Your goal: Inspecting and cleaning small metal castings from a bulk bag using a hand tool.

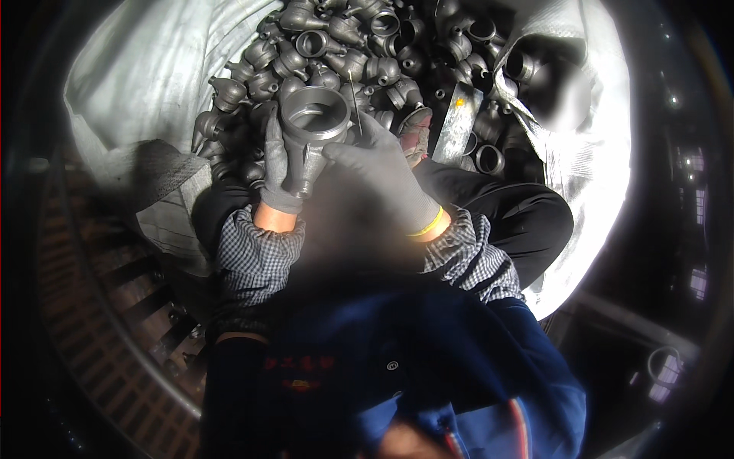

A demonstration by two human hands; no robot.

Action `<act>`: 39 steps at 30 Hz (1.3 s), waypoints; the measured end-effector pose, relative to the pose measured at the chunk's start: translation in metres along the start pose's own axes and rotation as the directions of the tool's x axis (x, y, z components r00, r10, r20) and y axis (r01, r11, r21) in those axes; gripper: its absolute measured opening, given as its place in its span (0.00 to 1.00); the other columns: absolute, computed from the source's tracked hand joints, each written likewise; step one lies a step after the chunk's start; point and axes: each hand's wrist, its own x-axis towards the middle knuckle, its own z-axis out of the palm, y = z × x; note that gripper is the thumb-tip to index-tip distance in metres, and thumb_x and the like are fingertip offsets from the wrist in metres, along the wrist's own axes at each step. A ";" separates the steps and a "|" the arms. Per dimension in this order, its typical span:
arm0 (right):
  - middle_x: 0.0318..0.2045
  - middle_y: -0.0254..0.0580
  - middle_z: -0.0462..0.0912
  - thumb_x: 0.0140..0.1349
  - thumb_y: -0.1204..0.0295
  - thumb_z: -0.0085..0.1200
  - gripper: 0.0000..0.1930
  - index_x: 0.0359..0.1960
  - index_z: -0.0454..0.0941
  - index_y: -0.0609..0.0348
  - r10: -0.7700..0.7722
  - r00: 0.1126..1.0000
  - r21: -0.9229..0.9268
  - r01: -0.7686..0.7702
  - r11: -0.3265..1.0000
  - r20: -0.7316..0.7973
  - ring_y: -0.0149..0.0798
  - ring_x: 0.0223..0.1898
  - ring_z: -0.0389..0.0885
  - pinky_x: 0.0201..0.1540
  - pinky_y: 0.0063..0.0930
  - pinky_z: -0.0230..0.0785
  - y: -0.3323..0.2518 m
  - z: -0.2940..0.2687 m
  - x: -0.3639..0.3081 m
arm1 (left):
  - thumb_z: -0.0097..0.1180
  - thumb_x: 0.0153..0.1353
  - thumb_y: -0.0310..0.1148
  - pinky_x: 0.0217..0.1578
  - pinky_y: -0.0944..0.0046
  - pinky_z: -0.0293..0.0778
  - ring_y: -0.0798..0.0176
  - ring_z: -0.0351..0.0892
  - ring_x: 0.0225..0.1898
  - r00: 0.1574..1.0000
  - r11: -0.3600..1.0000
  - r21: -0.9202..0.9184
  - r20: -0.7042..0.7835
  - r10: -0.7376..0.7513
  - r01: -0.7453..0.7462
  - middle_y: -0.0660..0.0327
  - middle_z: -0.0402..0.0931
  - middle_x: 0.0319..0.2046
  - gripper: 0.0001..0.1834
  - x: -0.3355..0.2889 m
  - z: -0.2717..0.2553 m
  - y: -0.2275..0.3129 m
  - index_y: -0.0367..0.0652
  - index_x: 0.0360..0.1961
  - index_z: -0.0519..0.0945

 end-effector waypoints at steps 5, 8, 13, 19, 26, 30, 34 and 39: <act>0.41 0.40 0.79 0.51 0.72 0.61 0.29 0.56 0.67 0.67 0.117 0.989 0.240 -0.137 0.961 0.094 0.29 0.42 0.76 0.47 0.22 0.69 -0.005 -0.006 -0.001 | 0.38 0.65 0.52 0.55 0.44 0.67 0.46 0.70 0.54 0.999 0.999 0.037 0.039 -0.023 0.021 0.45 0.67 0.54 0.32 -0.001 -0.006 0.008 0.35 0.58 0.63; 0.41 0.38 0.79 0.53 0.73 0.59 0.25 0.54 0.69 0.66 0.127 0.986 0.337 -0.157 0.928 0.110 0.29 0.42 0.76 0.47 0.22 0.69 -0.002 -0.008 -0.002 | 0.39 0.65 0.52 0.55 0.45 0.67 0.46 0.70 0.54 0.983 0.992 0.114 -0.171 0.068 -0.048 0.45 0.66 0.54 0.31 0.003 -0.010 0.008 0.35 0.58 0.63; 0.41 0.38 0.79 0.52 0.72 0.61 0.25 0.53 0.70 0.67 0.097 0.993 0.332 -0.115 0.936 0.070 0.29 0.41 0.76 0.47 0.22 0.68 0.001 -0.003 -0.002 | 0.39 0.65 0.50 0.53 0.47 0.70 0.46 0.71 0.52 0.999 0.996 0.082 -0.010 0.037 -0.036 0.45 0.68 0.53 0.30 0.006 -0.006 0.005 0.35 0.56 0.65; 0.39 0.37 0.79 0.49 0.68 0.65 0.28 0.52 0.71 0.66 -0.036 0.999 0.096 0.037 0.995 -0.015 0.28 0.41 0.75 0.47 0.23 0.68 0.015 0.002 0.002 | 0.37 0.67 0.50 0.51 0.50 0.73 0.50 0.75 0.49 0.997 0.988 0.143 -0.045 0.063 -0.056 0.47 0.72 0.49 0.28 0.002 -0.002 0.002 0.35 0.54 0.67; 0.26 0.29 0.78 0.60 0.70 0.55 0.11 0.41 0.77 0.63 0.091 0.996 0.306 -0.080 0.949 -0.022 0.17 0.26 0.69 0.27 0.14 0.61 0.032 -0.017 0.008 | 0.37 0.67 0.50 0.43 0.54 0.79 0.52 0.79 0.44 0.971 0.968 0.231 -0.190 0.144 -0.098 0.49 0.74 0.47 0.27 0.005 -0.003 0.004 0.36 0.53 0.68; 0.22 0.28 0.77 0.61 0.68 0.54 0.08 0.30 0.77 0.59 0.092 0.996 0.411 -0.075 0.908 -0.022 0.19 0.18 0.66 0.19 0.15 0.57 0.049 -0.018 -0.005 | 0.38 0.67 0.50 0.45 0.57 0.78 0.54 0.78 0.45 0.982 0.969 0.231 -0.145 0.125 -0.089 0.52 0.74 0.48 0.27 0.003 -0.006 0.004 0.38 0.54 0.68; 0.24 0.29 0.79 0.60 0.65 0.56 0.10 0.33 0.77 0.59 0.255 0.964 0.326 -0.266 0.907 0.076 0.20 0.18 0.68 0.19 0.13 0.58 0.026 -0.003 -0.025 | 0.42 0.66 0.48 0.51 0.57 0.71 0.57 0.74 0.50 0.879 0.811 0.581 -0.345 0.328 -0.075 0.53 0.72 0.51 0.26 0.001 -0.008 0.002 0.38 0.55 0.67; 0.32 0.33 0.81 0.60 0.70 0.56 0.12 0.43 0.76 0.63 0.149 0.985 0.394 -0.173 0.903 0.091 0.22 0.27 0.74 0.29 0.14 0.66 0.032 -0.015 -0.023 | 0.42 0.67 0.39 0.57 0.58 0.65 0.60 0.67 0.57 0.810 0.742 0.653 -0.348 0.472 -0.152 0.56 0.69 0.53 0.22 0.005 0.017 -0.001 0.38 0.57 0.67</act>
